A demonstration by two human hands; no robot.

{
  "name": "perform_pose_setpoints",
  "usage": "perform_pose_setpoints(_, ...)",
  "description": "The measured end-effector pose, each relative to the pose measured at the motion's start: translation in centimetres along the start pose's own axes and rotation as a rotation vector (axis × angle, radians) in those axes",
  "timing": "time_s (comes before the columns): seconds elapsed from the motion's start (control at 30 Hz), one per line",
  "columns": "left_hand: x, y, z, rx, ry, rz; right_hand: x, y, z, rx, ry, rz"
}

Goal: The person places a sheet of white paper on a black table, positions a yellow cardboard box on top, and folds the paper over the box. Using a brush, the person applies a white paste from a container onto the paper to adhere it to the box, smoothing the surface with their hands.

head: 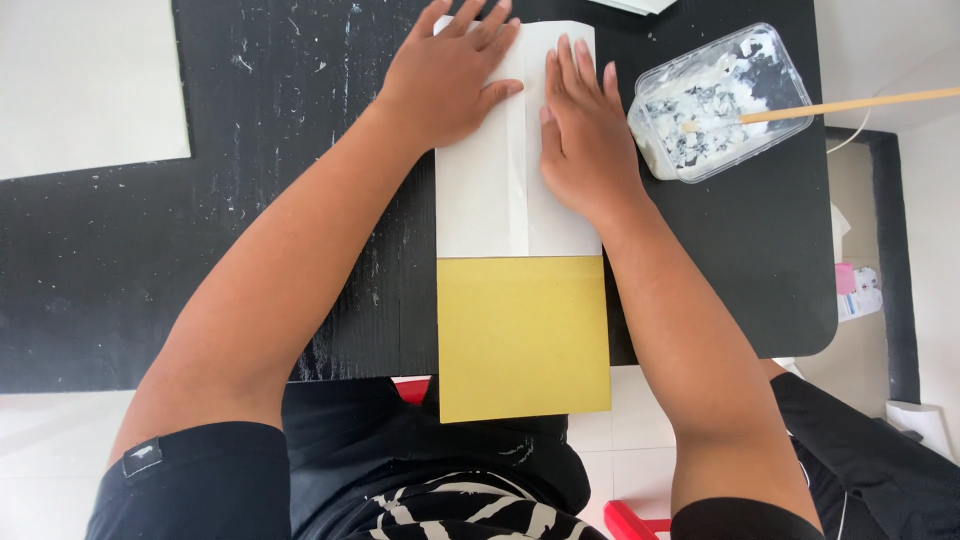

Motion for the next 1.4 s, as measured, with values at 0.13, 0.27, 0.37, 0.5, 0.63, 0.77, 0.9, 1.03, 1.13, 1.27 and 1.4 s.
perform_pose_setpoints(0.13, 0.7, 1.4, -2.8, 0.02, -0.048, 0.098, 0.3, -0.6, -0.5, 0.016, -0.02, 0.079)
perform_pose_setpoints(0.27, 2.8, 3.5, -6.3, 0.04, -0.058, 0.25, 0.2, -0.2, -0.3, -0.042, -0.024, 0.109)
perform_pose_setpoints(0.37, 4.9, 5.2, -9.1, 0.158, -0.098, 0.273, 0.2, 0.2, -0.1, -0.08, -0.041, 0.149)
perform_pose_setpoints(0.5, 6.6, 6.6, -10.6, 0.366, -0.195, 0.112, 0.1, 0.5, 0.0, -0.091, -0.045, 0.178)
perform_pose_setpoints(0.63, 4.1, 4.5, -6.9, 0.307, -0.1, 0.02, 0.0, 0.4, -0.3, -0.14, -0.049, 0.192)
perform_pose_setpoints(0.77, 0.5, 0.5, -1.8, 0.077, -0.038, -0.021, 0.0, 0.7, -0.2, -0.121, -0.054, 0.189)
perform_pose_setpoints(0.9, -0.8, -0.5, -0.8, 0.073, -0.072, -0.041, 0.1, 0.7, -0.3, -0.137, -0.049, 0.194)
perform_pose_setpoints(1.03, 0.8, 1.2, -4.3, 0.006, -0.029, 0.175, 0.0, 0.8, -0.3, -0.162, -0.049, 0.205)
perform_pose_setpoints(1.13, 3.7, 3.6, -8.3, 0.041, -0.085, 0.263, -0.1, 0.8, -0.4, -0.164, -0.063, 0.225)
perform_pose_setpoints(1.27, 7.8, 6.2, -12.6, 0.129, -0.195, 0.154, -0.1, 0.7, -0.2, -0.163, -0.051, 0.217)
perform_pose_setpoints(1.4, 9.7, 8.1, -14.5, 0.315, -0.305, 0.092, 0.1, 0.9, 0.1, -0.152, -0.061, 0.205)
Point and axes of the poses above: each hand's wrist, its own x-axis away from the middle knuckle, its own y-axis out of the back of the hand, z = x × y, the point moved 3 cm from there along -x, towards the middle knuckle, and after that the axes turned 8 degrees about -y, right-handed, at the moved point
